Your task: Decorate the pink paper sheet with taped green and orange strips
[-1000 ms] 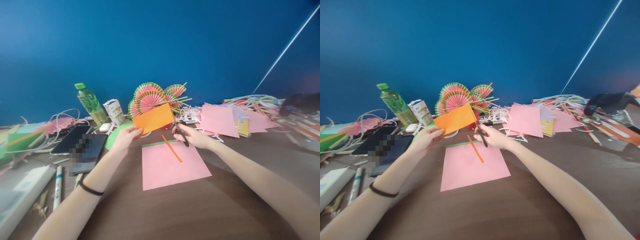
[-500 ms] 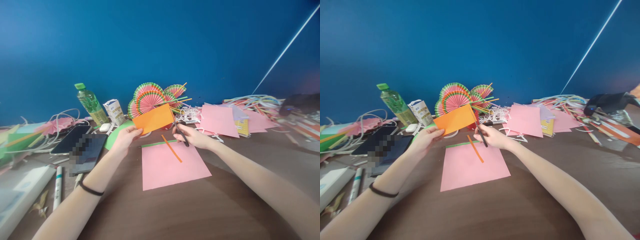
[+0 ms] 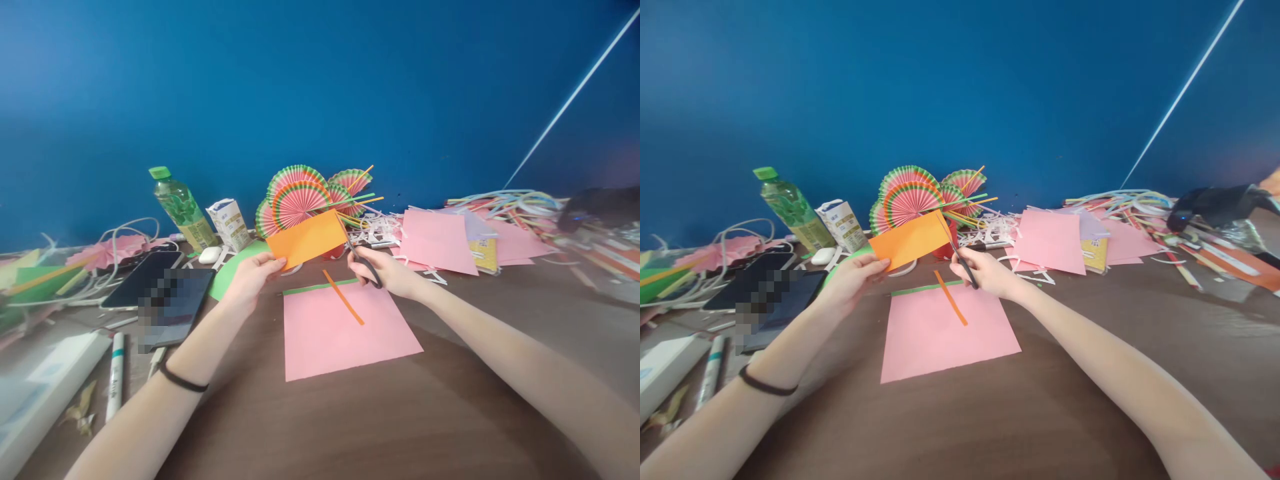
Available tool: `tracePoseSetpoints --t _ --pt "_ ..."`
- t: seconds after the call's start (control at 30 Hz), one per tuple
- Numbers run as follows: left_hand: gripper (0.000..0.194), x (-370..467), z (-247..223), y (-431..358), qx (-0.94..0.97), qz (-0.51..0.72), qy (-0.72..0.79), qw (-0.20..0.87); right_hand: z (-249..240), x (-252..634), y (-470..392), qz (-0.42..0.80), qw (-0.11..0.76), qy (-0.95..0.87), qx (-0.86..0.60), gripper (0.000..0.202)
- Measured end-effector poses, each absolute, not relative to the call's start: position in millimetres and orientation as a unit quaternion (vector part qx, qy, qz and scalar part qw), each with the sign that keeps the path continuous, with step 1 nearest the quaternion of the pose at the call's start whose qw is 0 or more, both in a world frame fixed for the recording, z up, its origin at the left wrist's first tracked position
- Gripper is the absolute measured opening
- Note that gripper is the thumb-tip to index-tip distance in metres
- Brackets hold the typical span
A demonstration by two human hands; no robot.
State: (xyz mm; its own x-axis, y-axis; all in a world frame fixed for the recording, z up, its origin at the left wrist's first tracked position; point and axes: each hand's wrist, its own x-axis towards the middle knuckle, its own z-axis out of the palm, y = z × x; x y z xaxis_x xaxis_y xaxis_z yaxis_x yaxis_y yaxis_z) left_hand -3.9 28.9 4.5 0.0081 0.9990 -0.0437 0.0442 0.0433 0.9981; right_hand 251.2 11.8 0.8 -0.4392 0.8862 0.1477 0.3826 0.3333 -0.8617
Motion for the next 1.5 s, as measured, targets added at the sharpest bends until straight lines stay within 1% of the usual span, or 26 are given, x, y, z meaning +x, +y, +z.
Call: tracePoseSetpoints --t 0.3,0.5,0.67,0.9,1.13,1.3,1.5 --pt "0.026 -5 3 30 0.498 0.476 0.515 0.511 -1 250 12 0.396 0.337 -0.744 -0.419 0.018" --pt "0.022 -3 8 26 0.493 0.475 0.523 0.509 0 250 12 0.403 0.332 -0.744 -0.417 0.019" --pt "0.026 -4 5 29 0.492 0.474 0.511 0.522 -2 250 12 0.401 0.342 -0.737 -0.423 0.022" --pt "0.028 -6 -1 32 0.492 0.474 0.504 0.529 -3 249 12 0.403 0.357 -0.729 -0.423 0.019" --pt "0.033 -7 -2 34 0.489 0.477 0.498 0.533 -5 250 13 0.38 0.352 -0.735 -0.438 0.02" --pt "0.03 -5 0 32 0.475 0.471 0.485 0.563 -6 250 14 0.377 0.351 -0.736 -0.439 0.02" --pt "0.032 -4 2 30 0.494 0.459 0.491 0.552 -6 249 13 0.375 0.349 -0.737 -0.44 0.023"
